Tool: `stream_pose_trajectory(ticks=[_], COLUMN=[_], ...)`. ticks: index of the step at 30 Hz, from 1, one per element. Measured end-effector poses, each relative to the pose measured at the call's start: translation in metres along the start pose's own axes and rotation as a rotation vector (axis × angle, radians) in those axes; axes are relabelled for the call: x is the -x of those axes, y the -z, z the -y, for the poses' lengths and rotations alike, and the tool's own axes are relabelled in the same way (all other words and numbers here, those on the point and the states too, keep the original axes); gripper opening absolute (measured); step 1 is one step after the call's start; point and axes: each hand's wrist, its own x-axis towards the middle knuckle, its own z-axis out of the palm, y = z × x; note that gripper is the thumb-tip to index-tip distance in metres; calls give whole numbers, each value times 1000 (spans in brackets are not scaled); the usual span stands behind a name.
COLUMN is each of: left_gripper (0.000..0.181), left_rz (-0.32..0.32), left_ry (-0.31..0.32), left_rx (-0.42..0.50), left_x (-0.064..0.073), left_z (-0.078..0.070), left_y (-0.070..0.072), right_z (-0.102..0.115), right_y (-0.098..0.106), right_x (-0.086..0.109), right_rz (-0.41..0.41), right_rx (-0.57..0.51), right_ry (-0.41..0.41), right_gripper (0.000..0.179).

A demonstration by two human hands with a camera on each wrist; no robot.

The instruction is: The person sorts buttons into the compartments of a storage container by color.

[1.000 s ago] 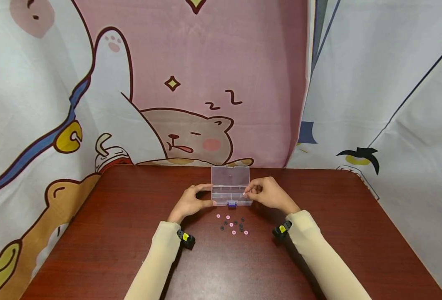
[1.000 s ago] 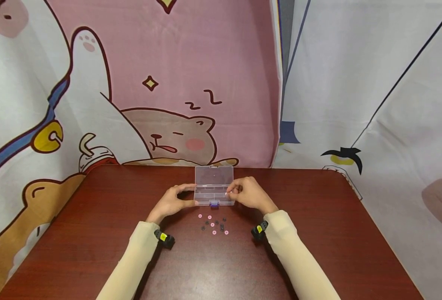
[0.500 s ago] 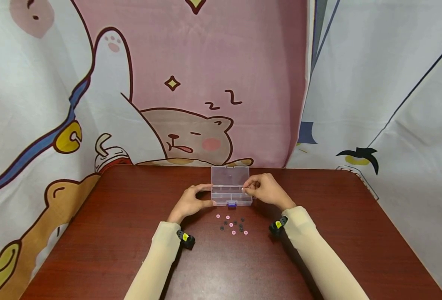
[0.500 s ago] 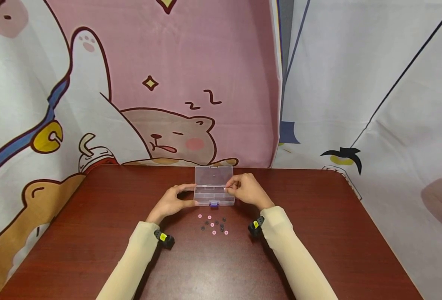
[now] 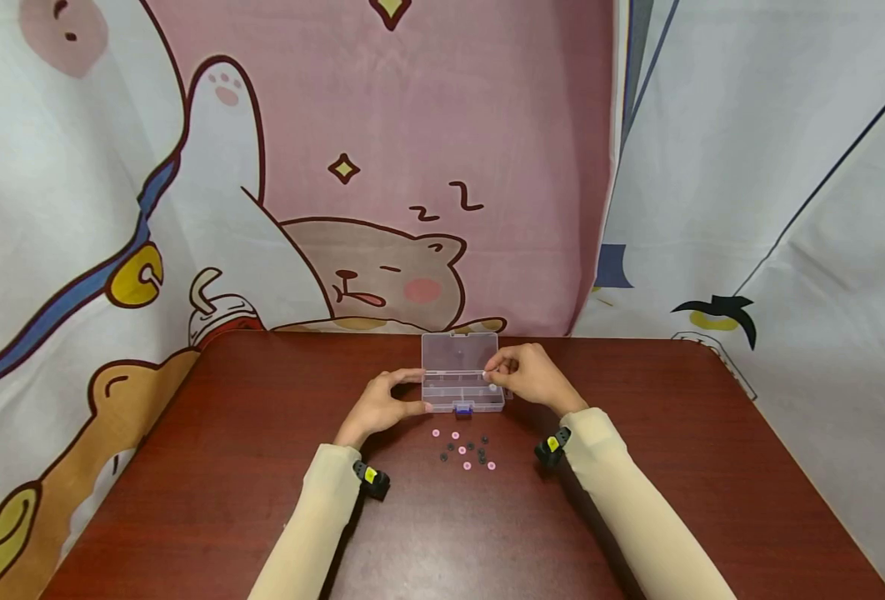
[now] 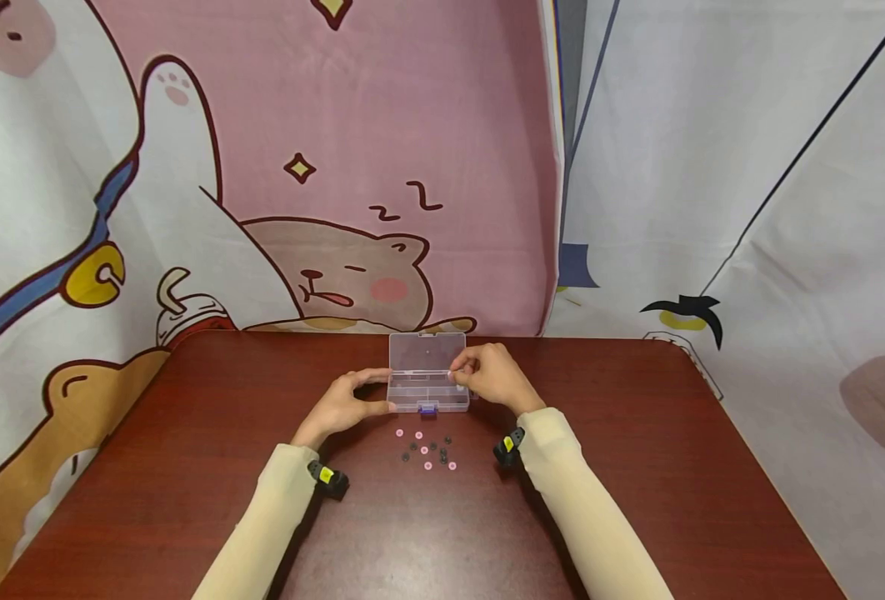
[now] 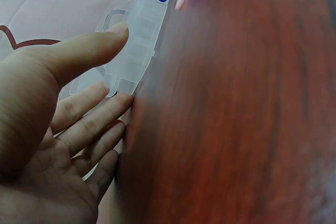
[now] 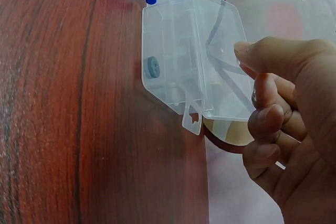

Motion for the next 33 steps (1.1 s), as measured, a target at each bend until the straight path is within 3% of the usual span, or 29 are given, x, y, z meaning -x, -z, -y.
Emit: stream_pose_trajectory(ticks=[20,33], left_gripper=[62,61], left_rz=[-8,-9], left_ry=[-10,-3], left_rx=[-4,7], left_x=[-1,0], left_z=[1,1], left_y=[0,-1], right_z=[4,10], right_y=[2,7], right_x=[3,12], right_rz=[1,24], right_rx=[2,32], right_ry=[31,50], right_gripper=[5,18])
